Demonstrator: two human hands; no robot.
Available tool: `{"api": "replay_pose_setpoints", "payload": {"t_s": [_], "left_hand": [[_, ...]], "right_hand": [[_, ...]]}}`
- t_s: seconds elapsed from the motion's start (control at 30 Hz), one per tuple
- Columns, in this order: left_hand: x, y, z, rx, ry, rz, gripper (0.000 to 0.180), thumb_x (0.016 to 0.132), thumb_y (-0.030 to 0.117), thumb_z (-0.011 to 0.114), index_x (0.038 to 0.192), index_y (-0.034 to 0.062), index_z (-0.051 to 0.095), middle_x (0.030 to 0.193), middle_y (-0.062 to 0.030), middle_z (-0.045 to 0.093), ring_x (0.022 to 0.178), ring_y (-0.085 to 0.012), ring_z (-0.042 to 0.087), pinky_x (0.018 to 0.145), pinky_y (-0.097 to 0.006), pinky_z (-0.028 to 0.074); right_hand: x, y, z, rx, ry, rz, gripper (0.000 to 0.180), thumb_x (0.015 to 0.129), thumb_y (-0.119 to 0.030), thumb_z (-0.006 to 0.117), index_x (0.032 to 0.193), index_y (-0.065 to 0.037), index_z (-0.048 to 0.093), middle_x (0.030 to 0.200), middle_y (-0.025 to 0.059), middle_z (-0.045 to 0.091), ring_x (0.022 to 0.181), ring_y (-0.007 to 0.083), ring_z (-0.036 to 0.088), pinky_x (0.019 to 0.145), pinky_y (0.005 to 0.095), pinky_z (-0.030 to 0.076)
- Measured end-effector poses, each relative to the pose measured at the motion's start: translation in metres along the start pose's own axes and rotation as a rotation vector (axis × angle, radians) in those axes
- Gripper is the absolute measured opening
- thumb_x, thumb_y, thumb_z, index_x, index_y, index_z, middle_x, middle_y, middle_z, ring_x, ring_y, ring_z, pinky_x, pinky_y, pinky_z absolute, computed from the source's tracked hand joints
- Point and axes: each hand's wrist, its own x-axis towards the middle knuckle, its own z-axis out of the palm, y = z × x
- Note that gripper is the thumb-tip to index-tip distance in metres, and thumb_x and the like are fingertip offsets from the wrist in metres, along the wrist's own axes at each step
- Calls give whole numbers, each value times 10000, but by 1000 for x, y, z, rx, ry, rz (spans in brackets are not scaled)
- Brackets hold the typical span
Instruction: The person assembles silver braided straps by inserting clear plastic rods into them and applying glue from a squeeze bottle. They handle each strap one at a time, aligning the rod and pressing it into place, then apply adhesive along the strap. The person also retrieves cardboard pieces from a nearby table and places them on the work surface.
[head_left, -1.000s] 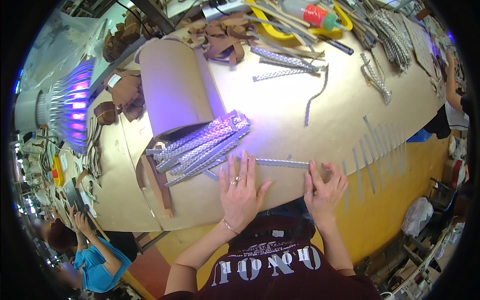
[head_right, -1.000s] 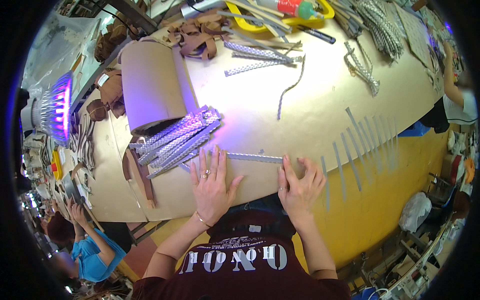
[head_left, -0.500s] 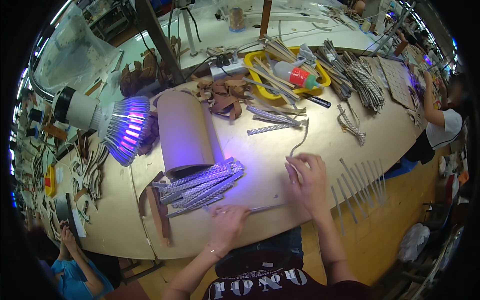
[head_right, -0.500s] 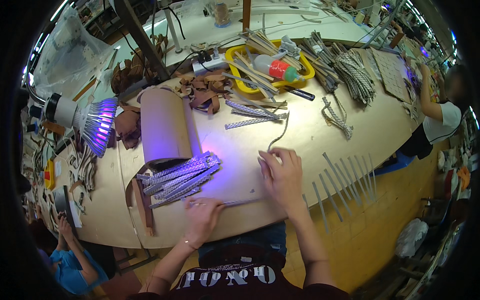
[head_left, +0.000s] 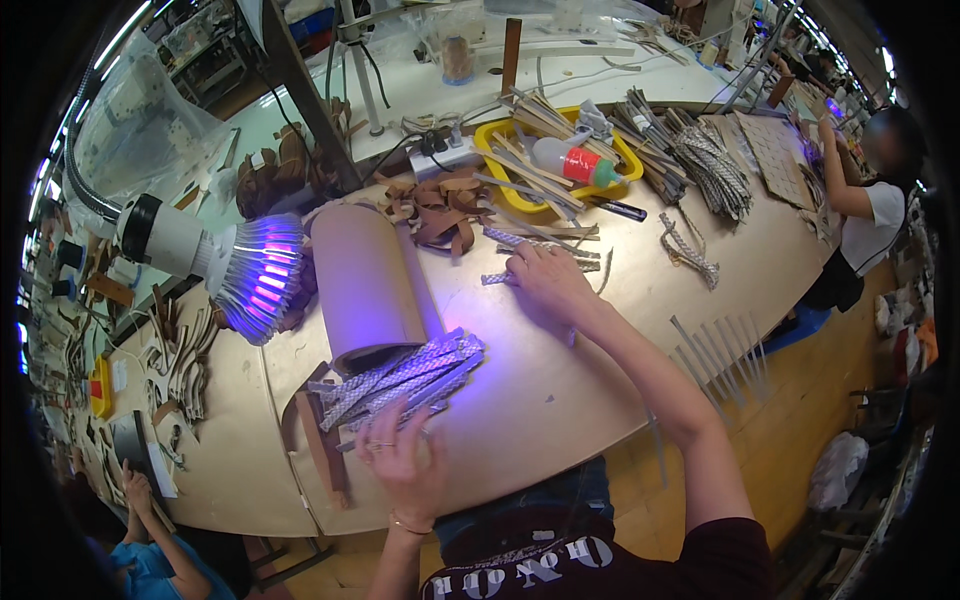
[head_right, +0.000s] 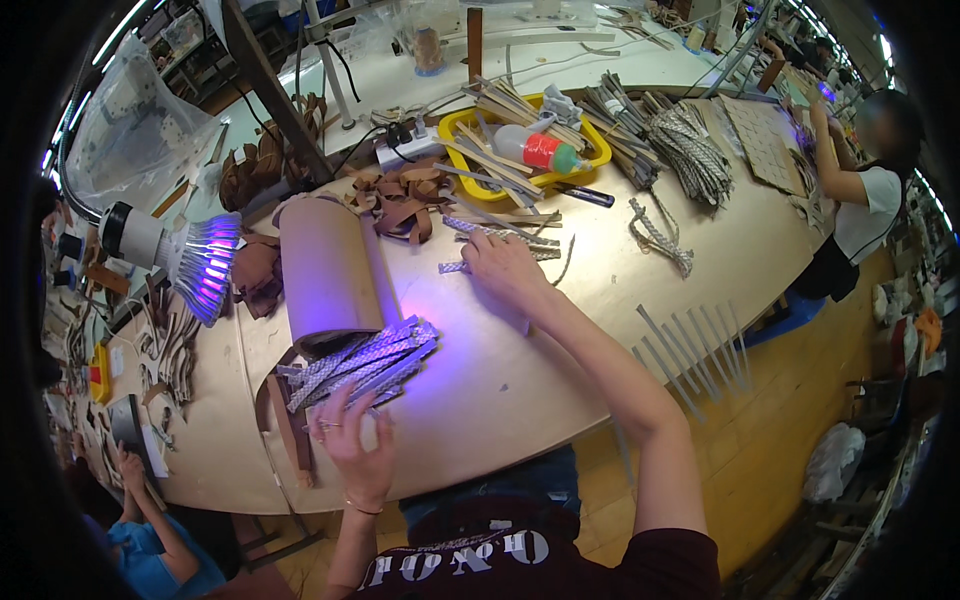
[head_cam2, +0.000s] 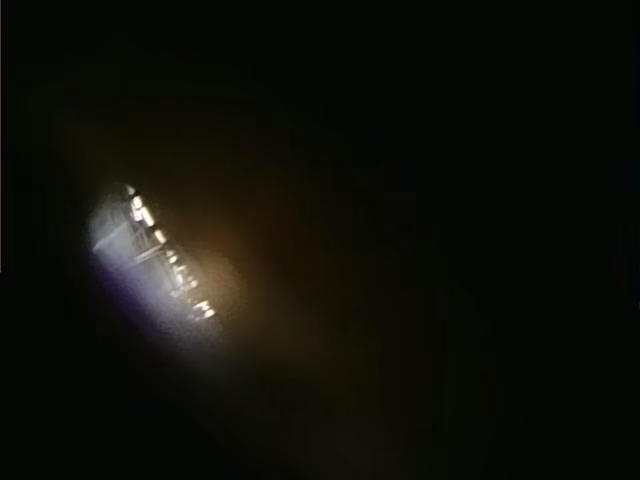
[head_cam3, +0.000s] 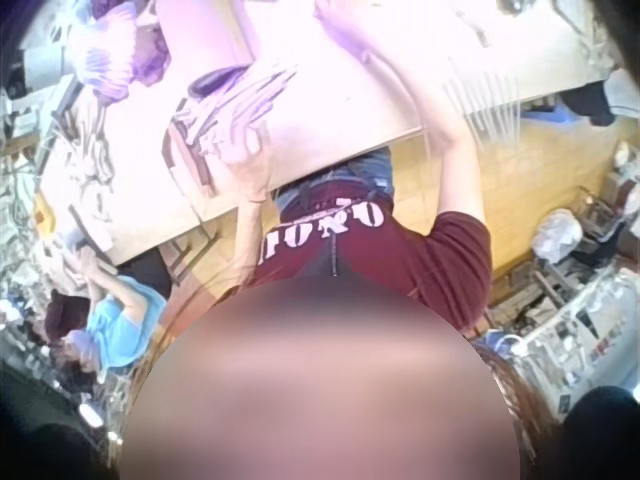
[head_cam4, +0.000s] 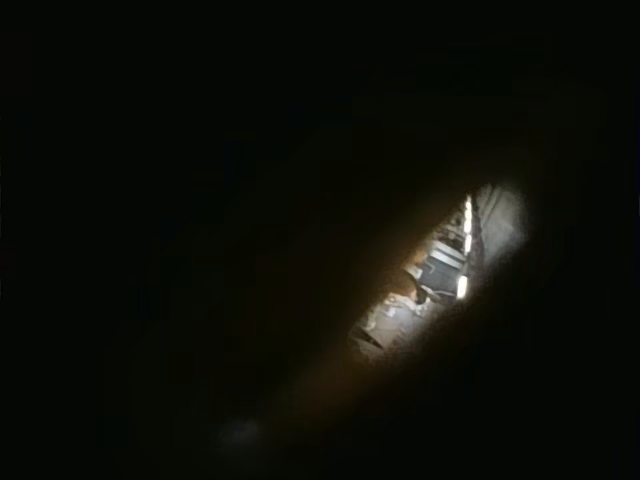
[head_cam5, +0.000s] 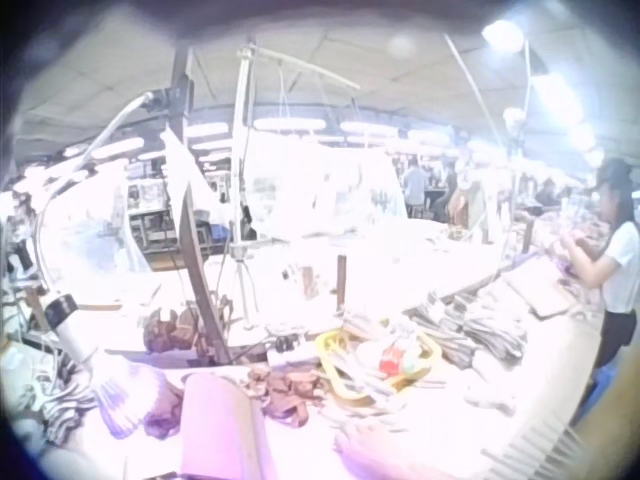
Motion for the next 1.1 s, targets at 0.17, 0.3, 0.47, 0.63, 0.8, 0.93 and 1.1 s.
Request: {"api": "replay_pose_setpoints", "payload": {"t_s": [0.17, 0.3, 0.47, 0.63, 0.8, 0.93, 1.1], "left_hand": [[6, 25, 13, -163, -66, 106, 250, 781, 97, 737, 1026, 110, 693, 1203, -84, 650, 1146, -255, 596, 1099, -433, 261], [18, 29, 8, -224, -41, 137, 238, 778, 92, 741, 1010, 101, 691, 1191, -89, 659, 1128, -258, 609, 1083, -428, 286], [6, 31, 10, -341, -146, 216, 318, 778, 91, 737, 1086, 60, 664, 1252, -123, 627, 1168, -280, 592, 1057, -424, 346], [-24, 45, 47, -261, -483, 235, 596, 825, 218, 737, 1343, 7, 530, 1448, -193, 473, 1335, -317, 457, 1092, -444, 324], [-37, 50, 68, -123, -552, 205, 669, 872, 343, 676, 1405, -3, 466, 1520, -191, 380, 1410, -321, 352, 1135, -463, 265], [-41, 48, 69, -134, -572, 188, 659, 877, 369, 664, 1395, 5, 481, 1527, -189, 372, 1419, -347, 330, 1152, -492, 223], [-42, 45, 69, -148, -564, 216, 640, 861, 325, 695, 1386, 20, 492, 1537, -199, 355, 1428, -386, 300, 1155, -506, 204]], "right_hand": [[-1, 0, -6, -176, 235, -186, 134, 924, -160, 518, 1020, -126, 605, 1022, 65, 594, 1021, 223, 591, 893, 380, 405], [-6, -19, -54, 176, 215, -99, 138, 915, -134, 525, 1023, -115, 609, 930, 90, 659, 886, 257, 629, 838, 387, 437], [-71, -57, -83, 461, -133, 18, 174, 940, -205, 537, 1064, -89, 573, 832, 119, 667, 720, 347, 662, 675, 441, 507], [-102, -85, -41, 477, -301, 261, 258, 961, -260, 543, 1147, -81, 536, 941, 176, 642, 765, 371, 662, 658, 460, 517], [-124, -75, -35, 233, 100, 291, 290, 898, -274, 653, 1099, -82, 573, 1055, 153, 605, 837, 345, 640, 638, 425, 500], [-167, -46, -64, 261, 201, 560, 252, 883, -290, 695, 974, -62, 638, 918, 124, 622, 747, 291, 631, 622, 392, 484], [-243, -34, -98, 381, -123, 1069, 290, 909, -289, 677, 888, 0, 692, 739, 157, 666, 679, 311, 656, 639, 398, 504]]}}
